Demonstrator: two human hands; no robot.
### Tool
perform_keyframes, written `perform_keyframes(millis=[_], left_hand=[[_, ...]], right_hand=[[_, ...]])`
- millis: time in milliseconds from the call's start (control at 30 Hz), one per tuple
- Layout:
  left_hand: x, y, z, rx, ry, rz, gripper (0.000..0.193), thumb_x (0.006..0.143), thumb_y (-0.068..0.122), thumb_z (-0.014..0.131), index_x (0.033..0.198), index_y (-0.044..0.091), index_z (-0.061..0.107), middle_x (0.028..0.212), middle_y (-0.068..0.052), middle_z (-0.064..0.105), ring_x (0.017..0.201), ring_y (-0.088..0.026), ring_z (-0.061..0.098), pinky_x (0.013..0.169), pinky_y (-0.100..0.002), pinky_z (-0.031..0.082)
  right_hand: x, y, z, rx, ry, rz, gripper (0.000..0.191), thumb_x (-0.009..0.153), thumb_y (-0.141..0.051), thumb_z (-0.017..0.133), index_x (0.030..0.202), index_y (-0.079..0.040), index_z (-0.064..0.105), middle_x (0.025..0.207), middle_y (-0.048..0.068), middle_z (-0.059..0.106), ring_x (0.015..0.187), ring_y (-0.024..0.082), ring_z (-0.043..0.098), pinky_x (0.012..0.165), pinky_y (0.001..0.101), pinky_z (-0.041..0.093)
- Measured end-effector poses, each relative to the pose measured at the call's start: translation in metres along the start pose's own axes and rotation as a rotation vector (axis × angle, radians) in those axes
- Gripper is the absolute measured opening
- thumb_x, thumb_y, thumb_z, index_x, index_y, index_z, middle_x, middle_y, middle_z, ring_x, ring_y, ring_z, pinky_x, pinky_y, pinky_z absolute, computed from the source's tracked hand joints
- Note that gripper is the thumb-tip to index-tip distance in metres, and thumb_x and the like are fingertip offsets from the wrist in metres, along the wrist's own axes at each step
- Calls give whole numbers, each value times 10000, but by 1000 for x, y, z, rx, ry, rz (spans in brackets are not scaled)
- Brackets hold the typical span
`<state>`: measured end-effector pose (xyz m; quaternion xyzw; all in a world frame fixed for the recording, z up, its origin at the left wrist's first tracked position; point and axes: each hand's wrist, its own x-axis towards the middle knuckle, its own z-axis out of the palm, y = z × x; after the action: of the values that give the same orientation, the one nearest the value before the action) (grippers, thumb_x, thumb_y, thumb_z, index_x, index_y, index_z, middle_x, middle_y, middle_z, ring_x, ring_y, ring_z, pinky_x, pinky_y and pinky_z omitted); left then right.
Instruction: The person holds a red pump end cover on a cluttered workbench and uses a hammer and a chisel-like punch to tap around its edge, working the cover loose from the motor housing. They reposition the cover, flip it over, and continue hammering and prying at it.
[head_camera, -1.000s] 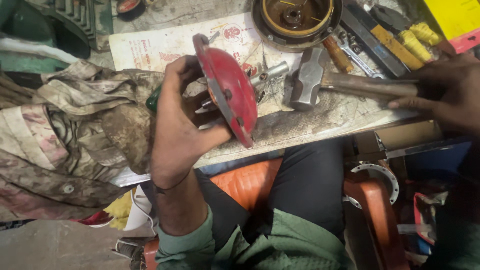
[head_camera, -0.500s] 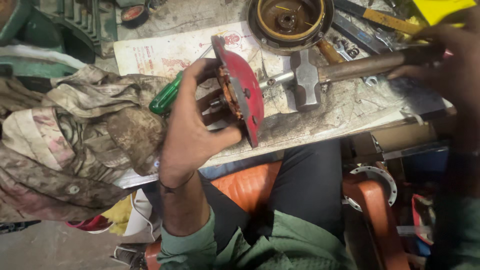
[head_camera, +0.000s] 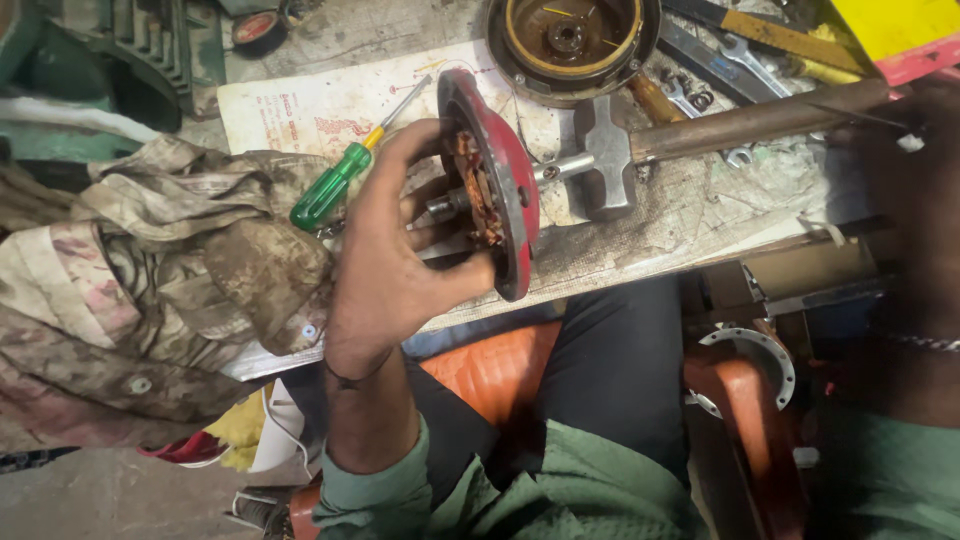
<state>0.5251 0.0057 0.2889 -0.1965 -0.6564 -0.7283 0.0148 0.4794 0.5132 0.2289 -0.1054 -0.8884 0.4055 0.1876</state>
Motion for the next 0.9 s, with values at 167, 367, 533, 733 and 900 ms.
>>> perform_keyframes(millis=[167,367,533,733,900], left_hand=[[2,0,3,66,4,39,887,763,0,861,1524,18,406,1433,-106,556,1297,-217,654,1063,-373,634],[4,0,0,23,12,34,908,759,-26,818,1549,16,375,1443,-110,554,1317,-219,643,1074,-369,627],[7,-2,-2,14,-3,43,899,764,-24,844,1537,1,386,1425,-116,567,1298,-222,653,1054,-371,640],[6,-3,0,46,0,26,920,751,-10,862,1534,-15,379,1419,-116,572,1277,-221,667,1052,-368,653],[7,-4,-2,-99,1,36,967,706,-54,846,1551,-66,376,1447,-130,563,1290,-221,651,1037,-375,637]], right_hand=[[-50,-97,12,-485,43,-611,298,920,28,896,1143,22,698,1103,184,662,977,292,673,853,373,581],[-53,-174,48,-538,-171,-731,592,696,-41,880,1269,-40,727,1181,162,678,1000,315,698,864,395,579],[-77,-178,49,-831,-33,-786,541,637,-252,947,1128,-96,784,1020,98,693,904,297,610,802,395,531],[-73,-157,73,-703,99,-854,528,702,-479,955,1024,-94,789,947,51,673,942,285,558,876,426,478],[-44,-134,73,-505,-100,-865,552,755,-553,944,1087,-140,794,901,-16,679,890,224,517,822,367,427]])
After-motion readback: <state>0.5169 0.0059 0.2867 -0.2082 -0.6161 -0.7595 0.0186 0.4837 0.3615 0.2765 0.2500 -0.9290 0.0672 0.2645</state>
